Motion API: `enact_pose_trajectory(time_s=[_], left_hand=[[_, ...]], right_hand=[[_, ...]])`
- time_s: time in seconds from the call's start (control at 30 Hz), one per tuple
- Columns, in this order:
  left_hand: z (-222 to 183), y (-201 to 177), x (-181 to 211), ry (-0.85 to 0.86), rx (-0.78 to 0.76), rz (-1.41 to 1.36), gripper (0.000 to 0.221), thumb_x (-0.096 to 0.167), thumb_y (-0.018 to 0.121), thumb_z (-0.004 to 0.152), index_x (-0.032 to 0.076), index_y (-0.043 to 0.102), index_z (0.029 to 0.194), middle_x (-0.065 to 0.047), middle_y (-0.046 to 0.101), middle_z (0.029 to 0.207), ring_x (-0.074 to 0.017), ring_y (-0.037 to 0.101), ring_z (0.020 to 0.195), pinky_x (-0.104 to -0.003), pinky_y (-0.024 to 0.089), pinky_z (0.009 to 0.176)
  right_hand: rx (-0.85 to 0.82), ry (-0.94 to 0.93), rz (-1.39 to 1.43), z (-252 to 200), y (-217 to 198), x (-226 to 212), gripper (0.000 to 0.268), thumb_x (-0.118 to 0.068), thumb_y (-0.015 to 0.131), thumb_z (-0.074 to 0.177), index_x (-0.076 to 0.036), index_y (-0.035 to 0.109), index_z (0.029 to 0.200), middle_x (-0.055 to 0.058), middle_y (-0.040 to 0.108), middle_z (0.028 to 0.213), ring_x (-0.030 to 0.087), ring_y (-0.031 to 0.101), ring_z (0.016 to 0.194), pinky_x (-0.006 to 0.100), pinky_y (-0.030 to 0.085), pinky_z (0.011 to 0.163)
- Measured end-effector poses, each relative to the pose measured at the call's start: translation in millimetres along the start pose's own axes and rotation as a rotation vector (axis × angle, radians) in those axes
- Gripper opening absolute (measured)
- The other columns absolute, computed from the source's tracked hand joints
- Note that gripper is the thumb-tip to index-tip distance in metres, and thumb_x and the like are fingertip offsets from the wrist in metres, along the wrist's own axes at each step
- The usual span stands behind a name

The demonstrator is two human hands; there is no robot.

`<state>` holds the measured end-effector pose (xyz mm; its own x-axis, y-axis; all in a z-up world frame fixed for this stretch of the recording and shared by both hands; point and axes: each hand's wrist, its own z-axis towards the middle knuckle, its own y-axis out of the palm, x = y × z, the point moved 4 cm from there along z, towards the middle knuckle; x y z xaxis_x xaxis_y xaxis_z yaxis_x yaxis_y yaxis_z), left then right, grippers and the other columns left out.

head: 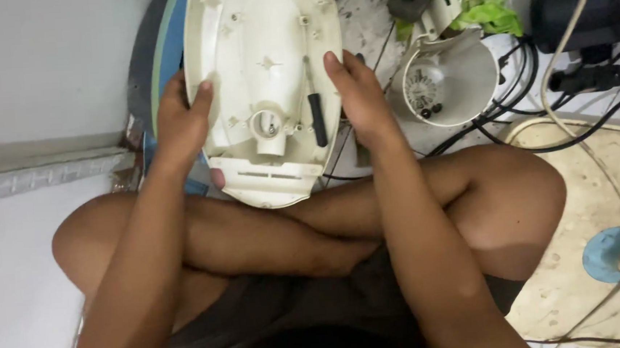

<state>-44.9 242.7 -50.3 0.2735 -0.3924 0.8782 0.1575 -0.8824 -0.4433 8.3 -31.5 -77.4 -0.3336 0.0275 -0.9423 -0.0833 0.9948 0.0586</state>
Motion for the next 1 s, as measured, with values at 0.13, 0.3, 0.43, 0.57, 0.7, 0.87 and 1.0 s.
enact_pose_trajectory(time_s=[0.13, 0.3, 0.43, 0.57, 0.7, 0.87, 1.0], left_hand=[[13.6, 8.8, -1.9, -0.285, 0.04, 0.108, 0.038, 0.049, 0.056, 0.098, 0.014, 0.068, 0.107, 0.0, 0.073, 0.103, -0.0147, 0.067, 0.096, -0.032, 0.049, 0.08], [14.1, 14.8, -6.8, -0.314, 0.023, -0.062, 0.041, 0.051, 0.051, 0.097, 0.018, 0.063, 0.119, -0.002, 0.074, 0.116, -0.0159, 0.069, 0.106, -0.03, 0.053, 0.089], [20.3, 20.2, -15.4, -0.21, 0.067, -0.092, 0.034, 0.042, 0.052, 0.1, 0.015, 0.065, 0.117, -0.004, 0.074, 0.116, -0.0174, 0.067, 0.108, -0.03, 0.052, 0.093], [25.7, 20.7, -28.1, -0.103, 0.137, -0.045, 0.023, 0.03, 0.058, 0.097, 0.012, 0.066, 0.108, -0.006, 0.076, 0.106, -0.018, 0.068, 0.099, -0.032, 0.051, 0.088], [21.0, 17.2, -14.6, -0.114, 0.145, -0.085, 0.021, 0.027, 0.058, 0.099, 0.009, 0.067, 0.107, -0.006, 0.076, 0.104, -0.0168, 0.069, 0.096, -0.031, 0.054, 0.085], [28.2, -4.3, -9.4, -0.166, 0.143, 0.017, 0.021, 0.028, 0.061, 0.097, 0.012, 0.071, 0.106, -0.003, 0.077, 0.101, -0.0142, 0.07, 0.092, -0.032, 0.054, 0.081], [39.6, -41.6, 4.9, -0.381, 0.07, 0.006, 0.037, 0.04, 0.067, 0.092, 0.016, 0.072, 0.12, 0.005, 0.077, 0.109, -0.0073, 0.073, 0.092, -0.024, 0.058, 0.077]], right_hand=[[-0.041, -0.019, 0.074, 10.2, -1.5, 24.3, 0.046, -0.033, 0.057, 0.099, -0.006, 0.062, 0.137, 0.009, 0.069, 0.135, 0.018, 0.062, 0.125, 0.032, 0.049, 0.107], [0.148, 0.149, -0.03, 1.3, 4.0, 20.1, 0.047, -0.034, 0.054, 0.097, -0.008, 0.059, 0.136, 0.008, 0.069, 0.137, 0.02, 0.064, 0.126, 0.032, 0.048, 0.106], [0.205, 0.093, -0.04, 11.6, 1.0, 37.3, 0.039, -0.033, 0.059, 0.095, -0.009, 0.068, 0.124, 0.004, 0.076, 0.115, 0.013, 0.068, 0.106, 0.028, 0.053, 0.094], [0.244, 0.081, -0.034, 17.8, -1.1, 46.7, 0.032, -0.023, 0.056, 0.096, -0.008, 0.068, 0.122, 0.005, 0.076, 0.111, 0.015, 0.069, 0.101, 0.029, 0.056, 0.091], [0.2, 0.044, -0.072, 9.9, 0.2, 26.6, 0.034, -0.02, 0.057, 0.095, -0.009, 0.067, 0.126, 0.005, 0.076, 0.115, 0.015, 0.07, 0.105, 0.029, 0.055, 0.094], [-0.026, -0.149, -0.055, -2.0, 3.1, -3.4, 0.054, -0.039, 0.058, 0.101, -0.007, 0.051, 0.144, 0.008, 0.061, 0.14, 0.019, 0.055, 0.129, 0.034, 0.045, 0.111], [-0.316, -0.043, 0.105, -29.1, 16.7, -43.2, 0.11, -0.086, 0.048, 0.082, -0.023, 0.015, 0.166, 0.004, 0.056, 0.153, 0.02, 0.061, 0.127, 0.034, 0.055, 0.101]])
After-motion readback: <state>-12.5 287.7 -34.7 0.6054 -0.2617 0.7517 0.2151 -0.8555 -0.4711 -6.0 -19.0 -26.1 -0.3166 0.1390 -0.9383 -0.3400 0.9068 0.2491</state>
